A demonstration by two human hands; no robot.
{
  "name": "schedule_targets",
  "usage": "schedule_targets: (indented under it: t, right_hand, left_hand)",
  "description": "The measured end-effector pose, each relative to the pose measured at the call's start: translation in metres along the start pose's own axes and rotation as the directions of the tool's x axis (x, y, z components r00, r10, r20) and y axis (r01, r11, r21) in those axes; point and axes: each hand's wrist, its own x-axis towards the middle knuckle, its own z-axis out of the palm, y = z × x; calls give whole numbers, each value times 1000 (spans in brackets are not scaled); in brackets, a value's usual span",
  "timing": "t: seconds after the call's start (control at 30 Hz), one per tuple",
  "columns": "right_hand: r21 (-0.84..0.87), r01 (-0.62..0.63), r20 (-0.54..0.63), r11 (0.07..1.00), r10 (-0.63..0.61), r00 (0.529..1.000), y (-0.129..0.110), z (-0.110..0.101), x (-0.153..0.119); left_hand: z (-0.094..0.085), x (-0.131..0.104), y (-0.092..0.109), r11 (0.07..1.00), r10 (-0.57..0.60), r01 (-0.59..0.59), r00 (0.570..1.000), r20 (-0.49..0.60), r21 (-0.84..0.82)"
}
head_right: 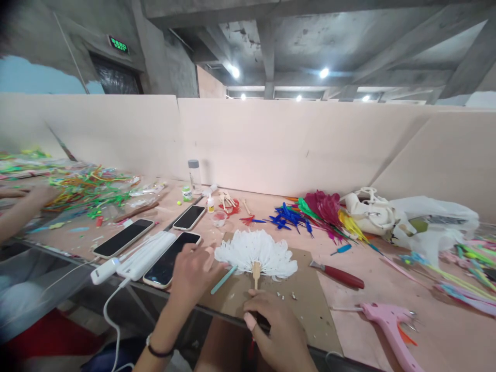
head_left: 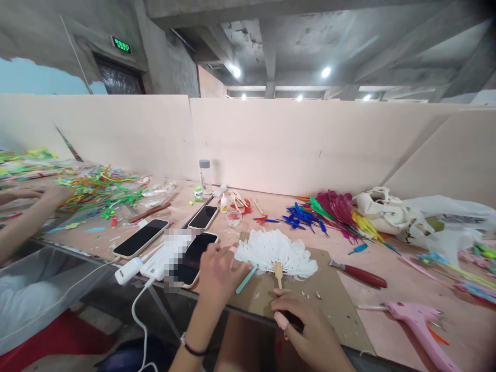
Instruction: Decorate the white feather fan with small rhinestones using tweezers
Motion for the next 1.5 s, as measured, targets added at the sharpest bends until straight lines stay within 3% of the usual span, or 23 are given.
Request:
schedule_targets:
  t: [0.1, 0.23, 0.43, 0.63, 0.73, 0.83, 0.93, 1.03, 1.17, 1.27, 1.33, 1.43, 1.5]
  right_hand:
    - [-10, 6, -11, 1000, -6, 1000, 3, 2, -1]
    - [-33, 17, -23, 999, -18, 1000, 8, 5, -1]
    - [-48, 45, -36, 998, -47, 998, 10, 5, 0]
    - [-56, 41, -30, 998, -43, 999, 3, 2, 1]
    - [-50, 40, -32, 998, -41, 999, 2, 3, 1]
    - [-38, 38, -39, 999, -40, 998, 3, 3, 1]
    - [-37, 38, -34, 999, -40, 999, 0, 1, 1]
    - [-52, 99, -114, 994, -104, 988, -7, -2, 2]
    - [-56, 279, -278, 959, -284, 918, -15, -4, 1]
    - [-43, 326, -458, 944, -309, 834, -14, -8, -6]
    - [-28, 284, -575, 958, -248, 780, -8, -15, -14]
    - [-35, 96, -693, 995, -93, 715, 6, -38, -25]
    - [-83, -48, -701, 995, -24, 713, 17, -56, -29]
  left_hand:
    - [-15, 9, -31, 989, -112, 115, 993, -37, 95]
    - [-16, 18, -57, 973, -161, 159, 987, -2, 169]
    - [-9, 20, -62, 973, -144, 132, 988, 55, 188]
    - [-15, 20, -64, 977, -133, 123, 990, 46, 175]
    - [-17, 19, -56, 980, -128, 124, 992, 13, 156]
    - [-14, 13, -33, 991, -82, 84, 996, -16, 108]
    - [-4, 0, -2, 999, 37, -38, 999, 39, 23]
    - [6, -14, 25, 994, 107, -103, 990, 93, -45]
    - [15, -24, 41, 993, 99, -92, 989, 106, -68]
    - [19, -24, 44, 994, 82, -73, 992, 101, -84]
    - [19, -26, 46, 992, 81, -70, 992, 93, -108]
    - [19, -32, 50, 987, 80, -68, 994, 76, -146]
    - [18, -38, 53, 984, 81, -70, 995, 63, -165]
